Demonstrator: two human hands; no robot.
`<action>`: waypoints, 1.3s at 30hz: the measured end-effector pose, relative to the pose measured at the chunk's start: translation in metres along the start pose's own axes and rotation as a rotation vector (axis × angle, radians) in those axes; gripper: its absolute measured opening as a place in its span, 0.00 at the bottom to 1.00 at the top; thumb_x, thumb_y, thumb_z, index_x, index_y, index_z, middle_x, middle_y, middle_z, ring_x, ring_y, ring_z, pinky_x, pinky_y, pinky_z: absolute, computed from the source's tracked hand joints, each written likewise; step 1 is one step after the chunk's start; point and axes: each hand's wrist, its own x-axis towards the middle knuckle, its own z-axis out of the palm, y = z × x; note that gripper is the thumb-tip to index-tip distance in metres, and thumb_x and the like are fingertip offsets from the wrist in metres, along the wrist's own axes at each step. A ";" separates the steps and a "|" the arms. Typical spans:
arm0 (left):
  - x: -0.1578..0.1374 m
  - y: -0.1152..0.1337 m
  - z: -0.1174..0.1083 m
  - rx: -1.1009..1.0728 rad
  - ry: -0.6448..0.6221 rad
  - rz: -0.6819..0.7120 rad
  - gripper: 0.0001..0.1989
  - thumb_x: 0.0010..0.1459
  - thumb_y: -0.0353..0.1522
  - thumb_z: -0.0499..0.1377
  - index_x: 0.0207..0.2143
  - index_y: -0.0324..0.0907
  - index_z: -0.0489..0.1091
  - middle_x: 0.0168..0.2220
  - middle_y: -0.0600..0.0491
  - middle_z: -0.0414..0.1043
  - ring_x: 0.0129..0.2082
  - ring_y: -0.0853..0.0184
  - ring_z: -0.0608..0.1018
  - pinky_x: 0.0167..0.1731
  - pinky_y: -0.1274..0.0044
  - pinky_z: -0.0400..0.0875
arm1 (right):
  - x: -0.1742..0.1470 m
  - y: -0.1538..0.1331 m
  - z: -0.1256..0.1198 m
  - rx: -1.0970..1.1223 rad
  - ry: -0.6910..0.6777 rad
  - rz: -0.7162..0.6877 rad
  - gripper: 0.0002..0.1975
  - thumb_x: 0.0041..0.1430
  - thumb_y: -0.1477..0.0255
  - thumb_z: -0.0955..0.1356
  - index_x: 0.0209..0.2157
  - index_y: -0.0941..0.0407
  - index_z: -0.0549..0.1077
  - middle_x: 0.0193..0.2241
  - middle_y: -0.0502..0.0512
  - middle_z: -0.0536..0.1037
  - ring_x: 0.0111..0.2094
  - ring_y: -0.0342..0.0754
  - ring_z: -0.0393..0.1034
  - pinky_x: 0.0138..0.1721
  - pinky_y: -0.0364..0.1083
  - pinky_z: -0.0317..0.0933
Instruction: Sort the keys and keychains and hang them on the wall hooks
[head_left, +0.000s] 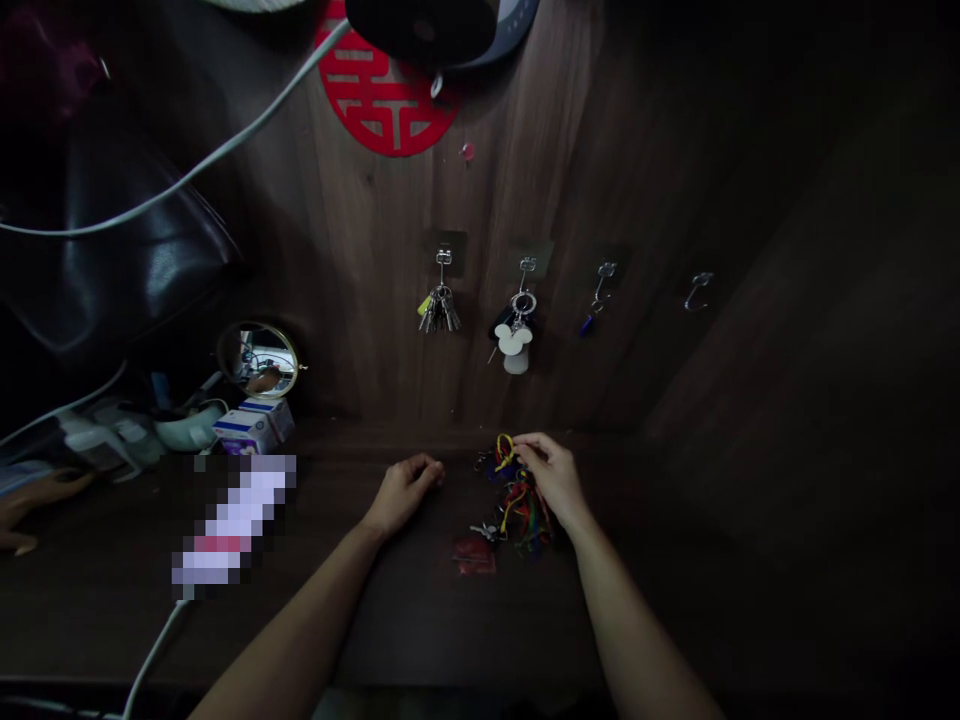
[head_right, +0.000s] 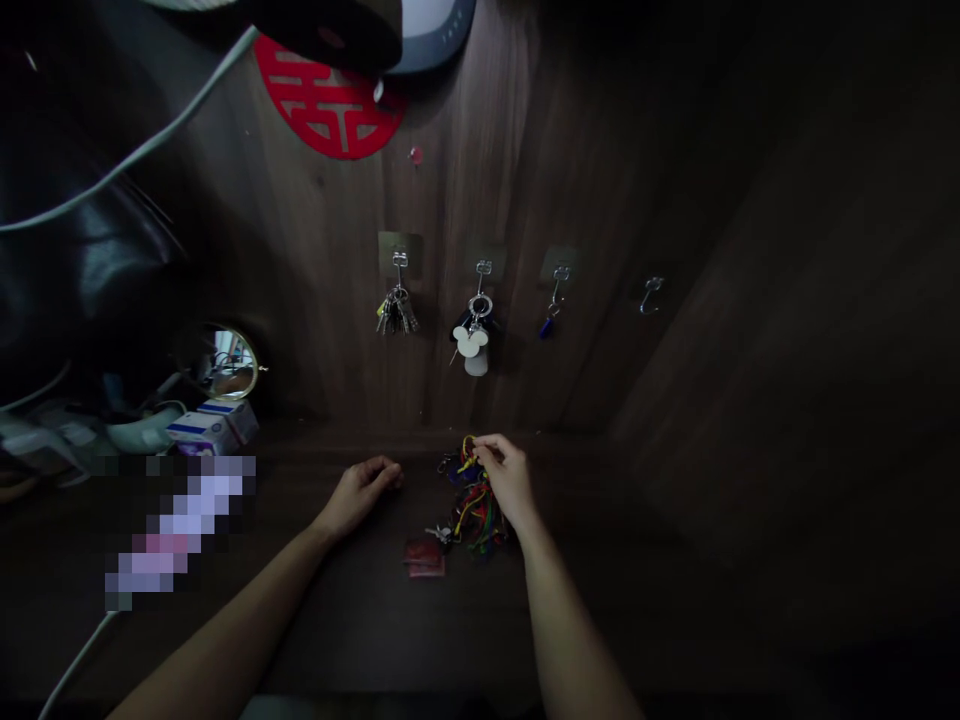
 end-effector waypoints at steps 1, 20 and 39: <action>-0.001 0.000 0.000 0.016 -0.010 0.002 0.17 0.56 0.43 0.51 0.23 0.42 0.69 0.23 0.55 0.72 0.27 0.68 0.72 0.30 0.80 0.61 | -0.003 0.003 0.002 -0.018 -0.009 -0.008 0.08 0.46 0.65 0.68 0.27 0.55 0.75 0.25 0.53 0.77 0.29 0.49 0.71 0.33 0.46 0.62; -0.026 0.028 0.013 0.327 -0.437 0.414 0.18 0.56 0.40 0.57 0.48 0.46 0.67 0.43 0.51 0.71 0.45 0.64 0.70 0.46 0.74 0.63 | -0.002 0.018 0.003 -0.483 -0.108 -0.373 0.09 0.57 0.71 0.62 0.31 0.53 0.73 0.31 0.52 0.77 0.34 0.47 0.71 0.37 0.44 0.61; -0.003 0.001 0.020 -0.288 0.025 -0.060 0.12 0.55 0.41 0.55 0.30 0.41 0.66 0.28 0.55 0.72 0.27 0.70 0.73 0.29 0.79 0.68 | -0.016 0.003 0.029 -0.449 -0.283 -0.402 0.09 0.59 0.73 0.61 0.35 0.51 0.72 0.30 0.50 0.78 0.35 0.46 0.72 0.39 0.44 0.61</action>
